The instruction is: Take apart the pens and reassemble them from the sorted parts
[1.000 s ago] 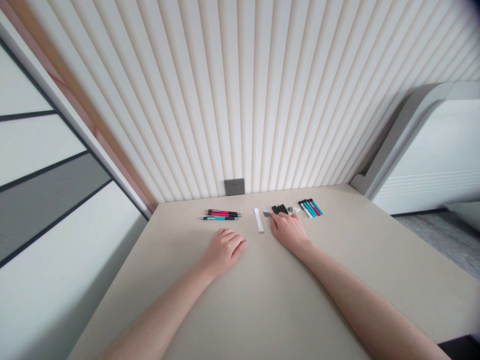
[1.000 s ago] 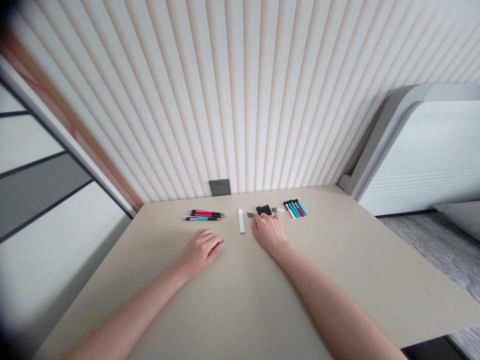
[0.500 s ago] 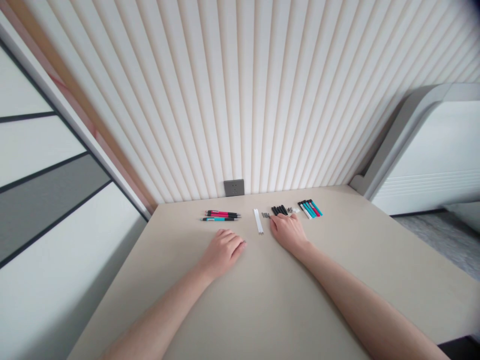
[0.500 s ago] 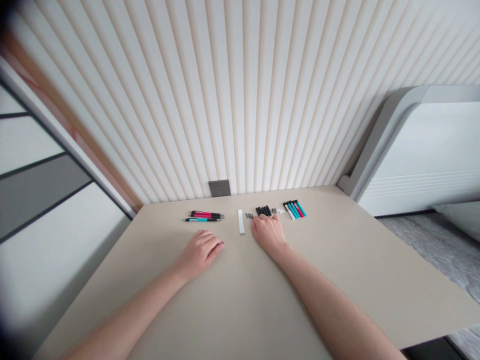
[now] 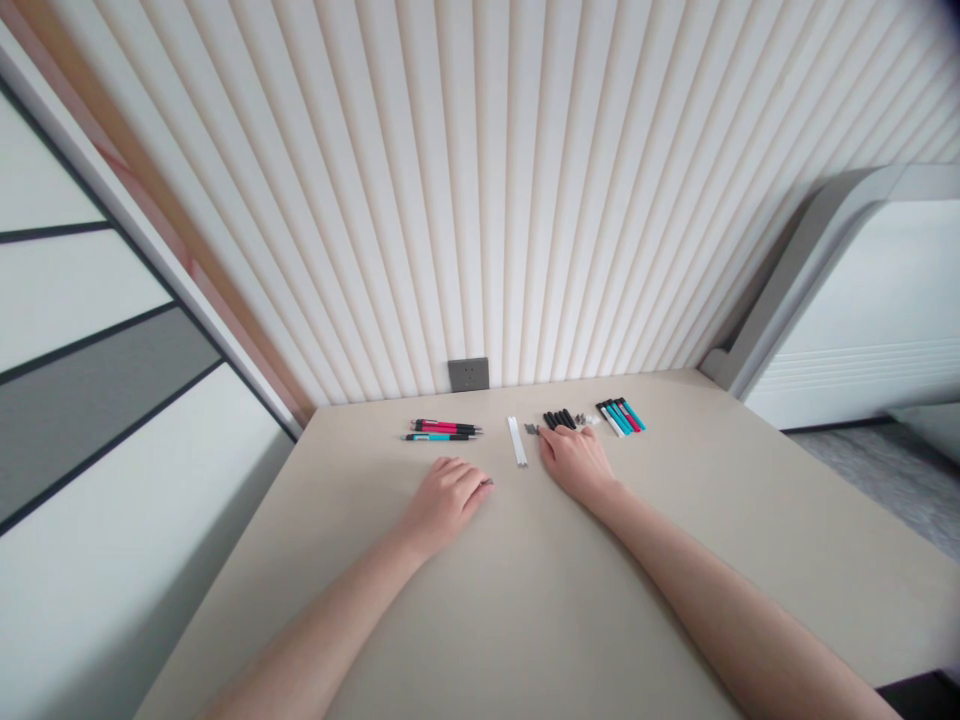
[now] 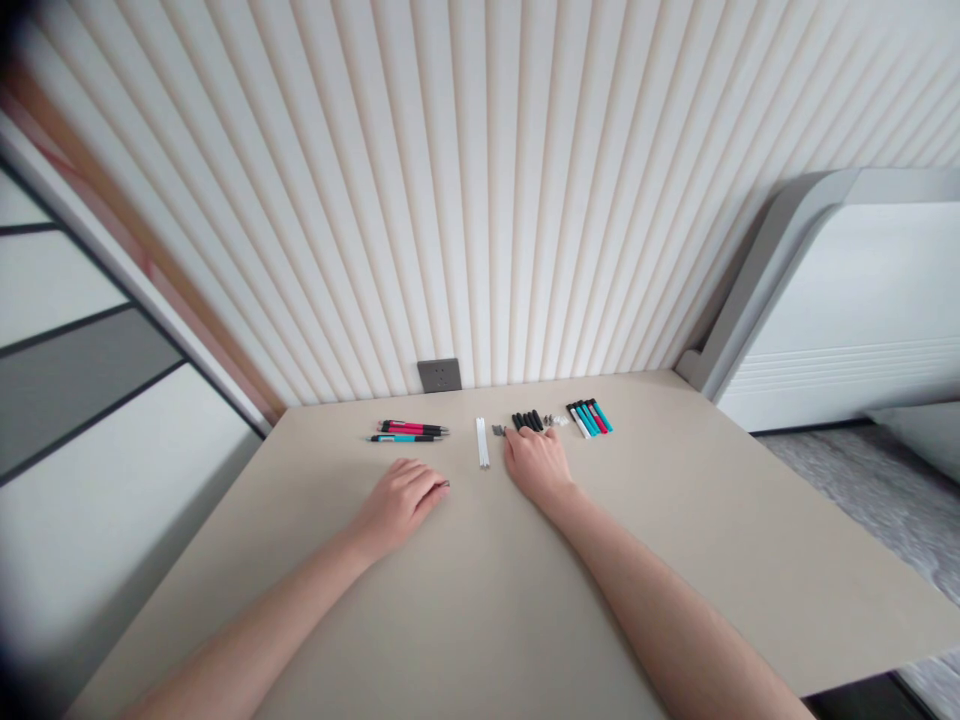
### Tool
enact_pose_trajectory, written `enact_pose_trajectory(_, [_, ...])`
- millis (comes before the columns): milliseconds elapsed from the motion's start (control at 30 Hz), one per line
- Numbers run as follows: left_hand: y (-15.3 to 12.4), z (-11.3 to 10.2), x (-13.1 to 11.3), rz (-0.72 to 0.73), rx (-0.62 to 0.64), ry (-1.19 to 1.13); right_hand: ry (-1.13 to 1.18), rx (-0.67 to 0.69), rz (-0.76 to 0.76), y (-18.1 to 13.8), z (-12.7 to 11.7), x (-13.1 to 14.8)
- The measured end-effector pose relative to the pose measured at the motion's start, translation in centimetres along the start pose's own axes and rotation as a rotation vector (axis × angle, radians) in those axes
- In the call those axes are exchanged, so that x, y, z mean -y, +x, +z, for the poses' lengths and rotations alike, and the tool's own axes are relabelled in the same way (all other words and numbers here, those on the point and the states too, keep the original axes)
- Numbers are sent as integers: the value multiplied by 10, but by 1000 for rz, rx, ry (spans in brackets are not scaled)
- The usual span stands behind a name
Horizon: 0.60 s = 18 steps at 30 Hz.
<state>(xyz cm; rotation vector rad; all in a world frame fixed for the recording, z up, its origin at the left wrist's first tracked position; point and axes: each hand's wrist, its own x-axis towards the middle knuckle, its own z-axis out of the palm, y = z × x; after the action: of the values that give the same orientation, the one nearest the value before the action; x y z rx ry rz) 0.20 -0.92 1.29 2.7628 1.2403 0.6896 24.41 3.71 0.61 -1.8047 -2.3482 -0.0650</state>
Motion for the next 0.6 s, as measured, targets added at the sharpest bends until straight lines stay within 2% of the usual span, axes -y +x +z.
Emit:
enact_pose_trajectory(200, [0,0,0,-12,3,-11,11,-20,-15,1,3,-3])
enact_pose_trajectory(300, [0,0,0,-14,3,-10,55,-112,-83,-1,2,-4])
enact_pose_trajectory(433, [0,1,0,2,-4,4,187,-271,-365,-9,-2,6])
enact_pose_trajectory(533, [0,2,1,11,-9,43,270,-298,-616,-17,-4,20])
enact_pose_trajectory(600, [0,2,2,23,-11,66,279,-299,-695,-22,-5,28])
